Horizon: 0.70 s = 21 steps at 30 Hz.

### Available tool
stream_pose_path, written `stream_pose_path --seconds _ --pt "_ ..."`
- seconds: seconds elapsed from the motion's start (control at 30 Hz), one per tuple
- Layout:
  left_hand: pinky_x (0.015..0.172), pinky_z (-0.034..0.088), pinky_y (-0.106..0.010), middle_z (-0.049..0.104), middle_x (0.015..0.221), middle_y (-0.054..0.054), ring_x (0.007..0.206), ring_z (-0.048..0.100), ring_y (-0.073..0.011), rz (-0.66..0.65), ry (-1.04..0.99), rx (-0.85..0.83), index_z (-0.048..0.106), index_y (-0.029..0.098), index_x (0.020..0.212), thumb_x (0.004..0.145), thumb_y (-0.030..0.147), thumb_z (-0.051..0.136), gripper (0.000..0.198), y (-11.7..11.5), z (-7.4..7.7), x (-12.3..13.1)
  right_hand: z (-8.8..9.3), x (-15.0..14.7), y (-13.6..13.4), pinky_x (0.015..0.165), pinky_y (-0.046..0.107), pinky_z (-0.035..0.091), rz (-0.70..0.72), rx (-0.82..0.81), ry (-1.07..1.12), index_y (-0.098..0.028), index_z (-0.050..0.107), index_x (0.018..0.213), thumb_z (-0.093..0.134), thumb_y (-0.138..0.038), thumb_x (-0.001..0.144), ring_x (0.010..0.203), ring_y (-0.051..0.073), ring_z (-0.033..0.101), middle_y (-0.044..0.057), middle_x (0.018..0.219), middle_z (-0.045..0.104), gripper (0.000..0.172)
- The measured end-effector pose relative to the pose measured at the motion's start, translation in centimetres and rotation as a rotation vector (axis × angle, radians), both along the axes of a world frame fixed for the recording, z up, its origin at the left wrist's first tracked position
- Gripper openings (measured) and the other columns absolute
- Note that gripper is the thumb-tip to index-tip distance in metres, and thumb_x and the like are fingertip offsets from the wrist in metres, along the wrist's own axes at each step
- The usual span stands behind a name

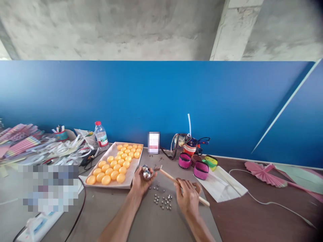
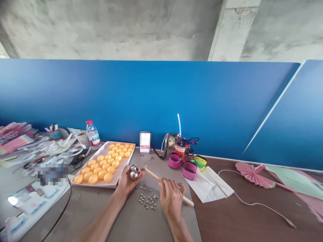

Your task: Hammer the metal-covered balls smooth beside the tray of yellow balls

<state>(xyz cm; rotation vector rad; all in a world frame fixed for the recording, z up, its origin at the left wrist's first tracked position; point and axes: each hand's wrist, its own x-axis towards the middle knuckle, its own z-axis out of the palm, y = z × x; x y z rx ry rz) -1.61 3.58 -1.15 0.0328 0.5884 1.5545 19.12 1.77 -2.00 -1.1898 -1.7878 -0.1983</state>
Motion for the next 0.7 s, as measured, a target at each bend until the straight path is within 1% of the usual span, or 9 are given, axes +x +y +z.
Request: stream_pose_path --seconds 0.03,0.1,0.13,0.2,0.3,0.43,0.57,0.7 --pt "0.064 0.053 -0.037 0.061 0.072 -0.008 0.065 0.061 -0.0173 -0.019 0.013 0.009 0.054 0.012 0.073 0.083 0.026 0.050 0.017 0.00 0.03 0.07 0.01 -0.03 -0.01 0.081 0.033 0.024 0.003 -0.001 0.002 -0.020 0.061 0.084 0.037 -0.028 0.092 0.067 0.014 0.057 0.003 0.073 0.066 0.027" --pt "0.054 0.051 -0.027 0.061 0.072 -0.007 0.061 0.059 -0.0143 -0.058 0.041 0.024 0.054 0.012 0.075 0.082 0.026 0.053 0.015 -0.04 0.08 0.21 -0.04 -0.09 -0.02 0.081 0.033 0.024 0.009 0.000 0.000 -0.020 0.061 0.084 0.038 -0.028 0.091 0.067 0.014 0.057 0.003 0.074 0.067 0.026" --pt "0.049 0.048 -0.023 0.061 0.072 -0.007 0.058 0.058 -0.0127 -0.069 0.062 0.034 0.055 0.012 0.078 0.081 0.028 0.055 0.016 -0.08 0.10 0.29 -0.09 -0.12 -0.02 0.081 0.033 0.024 0.011 0.000 -0.002 -0.020 0.061 0.084 0.039 -0.028 0.091 0.068 0.014 0.057 0.003 0.074 0.067 0.025" --pt "0.043 0.043 -0.019 0.060 0.070 -0.006 0.053 0.056 -0.0109 -0.077 0.123 0.063 0.056 0.012 0.083 0.080 0.035 0.057 0.023 -0.18 0.14 0.46 -0.18 -0.19 -0.04 0.082 0.033 0.024 0.016 0.002 -0.008 -0.020 0.062 0.084 0.039 -0.027 0.091 0.068 0.014 0.057 0.003 0.075 0.067 0.024" --pt "0.041 0.043 -0.019 0.059 0.066 -0.005 0.051 0.055 -0.0106 -0.107 0.204 0.107 0.058 0.012 0.090 0.079 0.043 0.055 0.033 -0.31 0.25 0.66 -0.17 -0.27 -0.13 0.082 0.032 0.024 0.029 0.002 -0.006 -0.020 0.061 0.085 0.041 -0.027 0.090 0.070 0.014 0.058 0.003 0.077 0.067 0.022" --pt "0.042 0.043 -0.019 0.061 0.070 -0.006 0.051 0.055 -0.0102 -0.171 0.211 0.133 0.058 0.012 0.098 0.082 0.040 0.052 0.032 -0.35 0.28 0.75 0.00 -0.26 -0.19 0.082 0.032 0.025 0.029 0.018 0.029 -0.020 0.061 0.087 0.042 -0.027 0.090 0.072 0.014 0.058 0.003 0.079 0.067 0.020" --pt "0.041 0.043 -0.020 0.062 0.078 -0.008 0.053 0.055 -0.0101 -0.204 0.240 0.178 0.059 0.011 0.089 0.084 0.038 0.050 0.029 -0.36 0.14 0.76 -0.04 -0.16 -0.01 0.081 0.032 0.026 0.014 0.013 0.036 -0.020 0.060 0.087 0.043 -0.027 0.090 0.070 0.014 0.058 0.003 0.077 0.067 0.019" --pt "0.042 0.043 -0.019 0.062 0.078 -0.008 0.054 0.054 -0.0095 -0.202 0.258 0.196 0.059 0.010 0.083 0.082 0.039 0.053 0.029 -0.47 0.14 0.71 0.06 0.07 0.01 0.081 0.033 0.025 0.008 0.016 0.038 -0.020 0.061 0.086 0.043 -0.027 0.090 0.069 0.014 0.057 0.003 0.077 0.067 0.020"
